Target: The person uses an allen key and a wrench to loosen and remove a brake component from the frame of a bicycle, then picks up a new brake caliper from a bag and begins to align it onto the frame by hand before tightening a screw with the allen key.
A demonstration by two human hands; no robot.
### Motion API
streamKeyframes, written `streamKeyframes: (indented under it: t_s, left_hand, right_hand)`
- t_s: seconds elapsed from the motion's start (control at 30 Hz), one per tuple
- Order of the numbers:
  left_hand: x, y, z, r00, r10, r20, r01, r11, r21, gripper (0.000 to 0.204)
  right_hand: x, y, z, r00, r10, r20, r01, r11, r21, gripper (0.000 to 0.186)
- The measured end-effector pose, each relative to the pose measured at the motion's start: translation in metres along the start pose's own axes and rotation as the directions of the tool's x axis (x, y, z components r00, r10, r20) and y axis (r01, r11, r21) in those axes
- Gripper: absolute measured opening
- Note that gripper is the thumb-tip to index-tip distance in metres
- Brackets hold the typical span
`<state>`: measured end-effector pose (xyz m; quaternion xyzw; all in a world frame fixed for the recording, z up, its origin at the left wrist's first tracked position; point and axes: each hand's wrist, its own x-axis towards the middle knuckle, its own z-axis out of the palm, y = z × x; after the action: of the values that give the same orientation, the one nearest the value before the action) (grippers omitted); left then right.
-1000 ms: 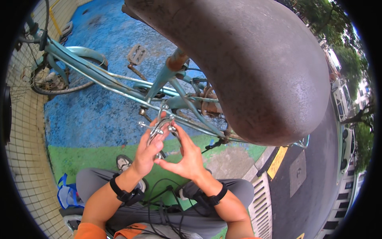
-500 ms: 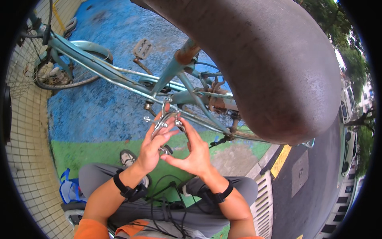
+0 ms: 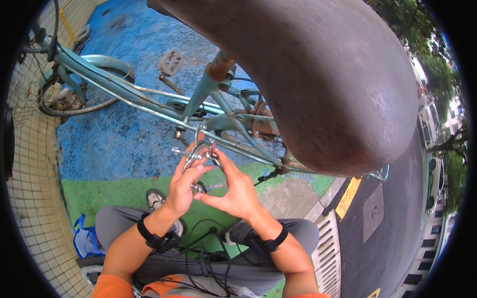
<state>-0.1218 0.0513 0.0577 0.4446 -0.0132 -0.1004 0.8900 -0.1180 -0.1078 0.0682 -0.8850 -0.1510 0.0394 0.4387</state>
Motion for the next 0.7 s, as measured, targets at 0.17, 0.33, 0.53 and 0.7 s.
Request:
streamKeyframes:
  t_s: [0.17,0.33,0.53,0.7]
  left_hand:
    - [0.002,-0.009,-0.007,0.990,-0.062,-0.126,0.068,0.997,0.048,0.059]
    - [0.004,-0.015,-0.015,0.977,-0.095,-0.190,0.110,0.991,0.074,0.056]
    - [0.013,-0.009,-0.016,0.947,-0.025,-0.322,0.048,0.997,0.064,0.052]
    - [0.011,-0.012,-0.022,0.952,-0.014,-0.306,0.043,0.995,0.087,0.052]
  right_hand:
    - [0.002,0.007,0.004,0.997,-0.060,0.058,0.060,0.998,0.001,0.108]
    - [0.006,-0.004,-0.013,0.993,0.078,0.089,-0.080,0.996,0.030,0.084]
    - [0.006,0.015,-0.025,0.987,0.118,-0.111,-0.072,0.932,0.354,0.025]
    - [0.010,0.012,-0.050,0.943,0.302,-0.138,-0.104,0.661,0.743,0.031]
